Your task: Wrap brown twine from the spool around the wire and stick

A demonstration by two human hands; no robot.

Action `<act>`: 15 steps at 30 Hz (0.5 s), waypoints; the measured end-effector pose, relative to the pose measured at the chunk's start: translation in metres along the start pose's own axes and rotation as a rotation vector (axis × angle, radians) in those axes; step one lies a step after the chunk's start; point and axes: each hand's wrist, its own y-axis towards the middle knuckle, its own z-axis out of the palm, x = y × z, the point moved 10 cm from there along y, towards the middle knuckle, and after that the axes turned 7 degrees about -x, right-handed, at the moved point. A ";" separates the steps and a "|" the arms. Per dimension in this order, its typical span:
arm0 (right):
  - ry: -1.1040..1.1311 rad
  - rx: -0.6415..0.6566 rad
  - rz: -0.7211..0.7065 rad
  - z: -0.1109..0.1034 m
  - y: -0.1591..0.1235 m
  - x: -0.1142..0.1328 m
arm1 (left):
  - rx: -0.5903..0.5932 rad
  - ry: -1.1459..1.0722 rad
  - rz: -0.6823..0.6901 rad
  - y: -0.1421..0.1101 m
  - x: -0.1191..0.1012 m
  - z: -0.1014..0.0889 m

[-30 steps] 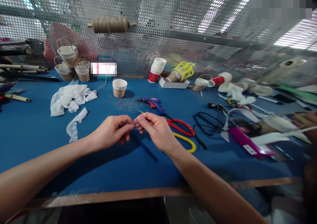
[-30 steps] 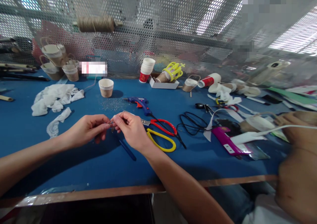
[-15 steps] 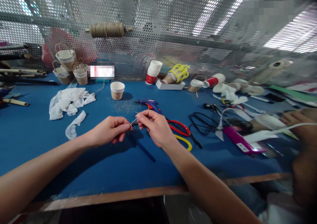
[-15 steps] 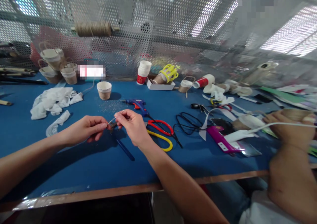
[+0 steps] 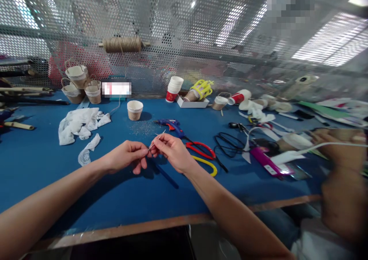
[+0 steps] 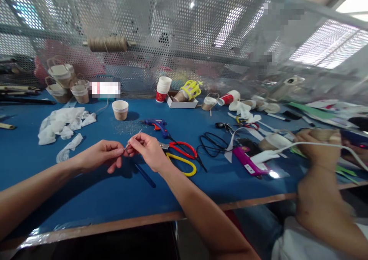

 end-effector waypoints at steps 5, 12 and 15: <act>-0.310 -0.017 -0.053 -0.004 0.000 0.001 | 0.001 0.099 0.028 0.002 -0.001 -0.006; -1.478 0.223 -0.057 0.015 -0.022 -0.003 | -0.475 -0.035 0.207 0.006 -0.022 -0.073; -1.469 0.316 0.002 0.021 -0.030 -0.008 | -0.556 -0.093 0.249 0.005 -0.022 -0.087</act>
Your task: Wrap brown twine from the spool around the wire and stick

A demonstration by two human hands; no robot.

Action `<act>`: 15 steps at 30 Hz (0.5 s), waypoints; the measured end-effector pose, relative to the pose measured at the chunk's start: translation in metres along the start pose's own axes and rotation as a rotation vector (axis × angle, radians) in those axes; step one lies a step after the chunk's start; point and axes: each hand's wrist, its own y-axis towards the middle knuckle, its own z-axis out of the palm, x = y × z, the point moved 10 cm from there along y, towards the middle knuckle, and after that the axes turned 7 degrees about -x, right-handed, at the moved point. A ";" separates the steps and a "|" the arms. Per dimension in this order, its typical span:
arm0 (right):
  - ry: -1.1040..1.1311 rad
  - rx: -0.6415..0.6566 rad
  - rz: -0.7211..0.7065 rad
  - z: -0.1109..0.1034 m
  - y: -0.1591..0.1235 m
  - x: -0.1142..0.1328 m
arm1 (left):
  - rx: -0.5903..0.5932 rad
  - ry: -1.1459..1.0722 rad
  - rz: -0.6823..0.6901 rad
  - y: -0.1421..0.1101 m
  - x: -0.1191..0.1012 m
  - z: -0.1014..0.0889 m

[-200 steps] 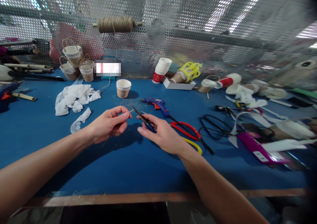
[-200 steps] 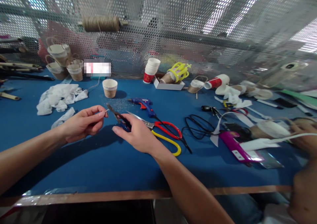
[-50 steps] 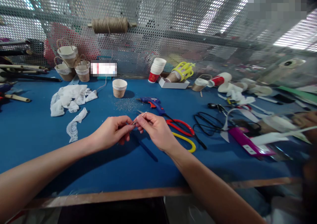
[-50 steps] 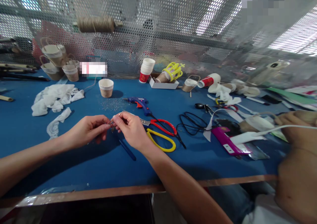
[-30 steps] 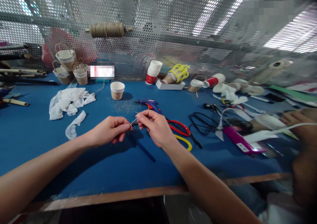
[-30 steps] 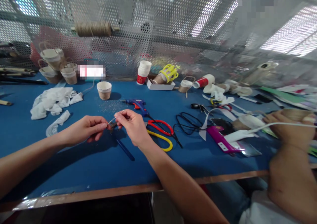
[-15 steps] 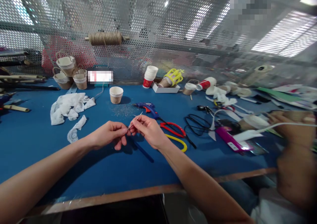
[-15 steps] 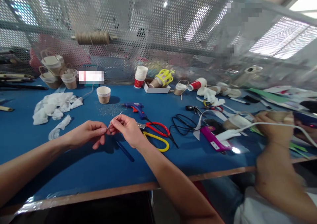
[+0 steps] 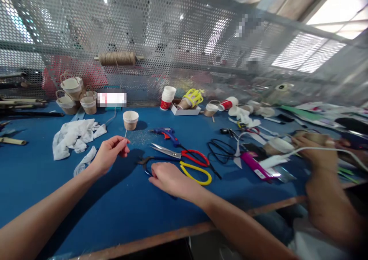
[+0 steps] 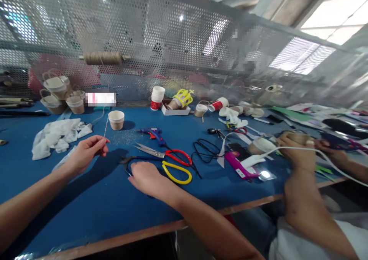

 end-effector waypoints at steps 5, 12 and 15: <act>0.527 -0.009 0.111 -0.024 -0.007 -0.022 | -0.145 -0.031 0.082 0.004 -0.004 -0.018; 0.578 -0.435 0.111 -0.139 0.023 -0.092 | -0.044 0.043 0.031 0.001 0.013 0.000; 0.227 -0.416 0.135 -0.147 0.063 -0.111 | 0.020 0.082 0.005 0.000 0.022 0.010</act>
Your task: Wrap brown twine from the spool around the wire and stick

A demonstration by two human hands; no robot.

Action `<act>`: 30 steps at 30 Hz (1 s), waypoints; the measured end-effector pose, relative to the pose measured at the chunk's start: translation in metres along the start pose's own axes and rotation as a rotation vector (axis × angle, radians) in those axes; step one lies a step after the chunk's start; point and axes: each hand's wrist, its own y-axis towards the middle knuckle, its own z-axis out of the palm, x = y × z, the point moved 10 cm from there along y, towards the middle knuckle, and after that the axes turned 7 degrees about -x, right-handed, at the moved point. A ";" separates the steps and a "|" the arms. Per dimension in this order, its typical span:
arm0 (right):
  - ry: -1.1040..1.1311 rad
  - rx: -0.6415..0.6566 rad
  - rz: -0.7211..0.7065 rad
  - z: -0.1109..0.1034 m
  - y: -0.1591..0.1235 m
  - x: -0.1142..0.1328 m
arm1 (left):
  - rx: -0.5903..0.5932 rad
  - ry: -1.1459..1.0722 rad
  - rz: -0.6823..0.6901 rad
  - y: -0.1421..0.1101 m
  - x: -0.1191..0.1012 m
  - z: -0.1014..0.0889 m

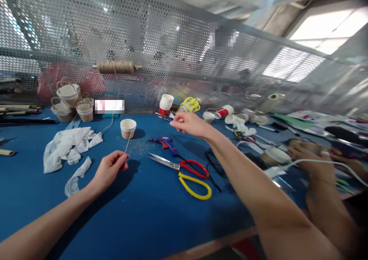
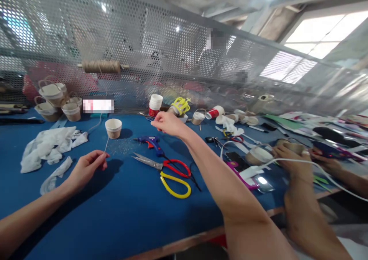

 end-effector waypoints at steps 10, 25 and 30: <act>-0.203 0.093 0.003 0.090 0.079 -0.047 | 0.047 0.123 0.001 0.001 0.006 0.005; 0.920 0.248 -0.030 0.113 -0.059 0.082 | 0.340 -0.312 -0.263 -0.023 0.000 0.037; 1.032 0.181 0.088 0.109 -0.079 0.067 | 0.458 -0.259 -0.217 -0.033 -0.007 0.042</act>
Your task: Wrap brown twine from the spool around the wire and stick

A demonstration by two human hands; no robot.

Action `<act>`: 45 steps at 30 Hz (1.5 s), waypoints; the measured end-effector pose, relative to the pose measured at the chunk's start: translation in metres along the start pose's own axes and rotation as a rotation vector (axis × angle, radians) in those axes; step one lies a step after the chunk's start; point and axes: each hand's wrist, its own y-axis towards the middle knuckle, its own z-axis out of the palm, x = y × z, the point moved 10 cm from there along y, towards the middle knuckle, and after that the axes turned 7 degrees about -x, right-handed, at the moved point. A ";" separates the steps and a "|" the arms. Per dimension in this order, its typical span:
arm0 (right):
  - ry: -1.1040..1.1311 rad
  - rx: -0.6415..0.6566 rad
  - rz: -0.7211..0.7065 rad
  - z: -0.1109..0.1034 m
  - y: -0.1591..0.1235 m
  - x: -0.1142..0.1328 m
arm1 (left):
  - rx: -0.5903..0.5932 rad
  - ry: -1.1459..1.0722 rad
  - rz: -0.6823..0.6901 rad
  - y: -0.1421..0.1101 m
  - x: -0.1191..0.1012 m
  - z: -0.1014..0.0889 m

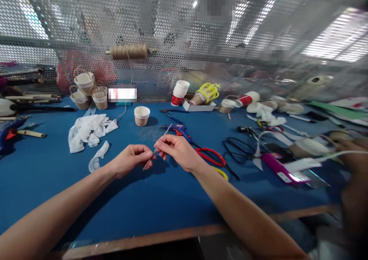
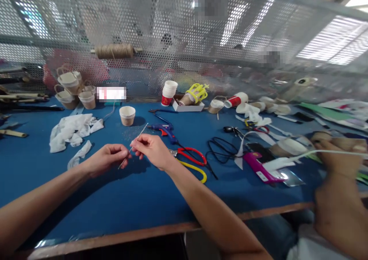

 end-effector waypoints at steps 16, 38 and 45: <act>0.089 -0.084 -0.043 -0.016 -0.007 -0.014 | 0.033 0.049 -0.016 0.007 0.009 0.025; 0.015 -0.069 -0.087 -0.006 -0.011 -0.012 | -0.051 0.396 0.117 -0.007 -0.005 0.021; -0.305 -0.030 -0.046 -0.014 0.003 -0.013 | -0.165 0.174 -0.038 0.005 0.002 0.005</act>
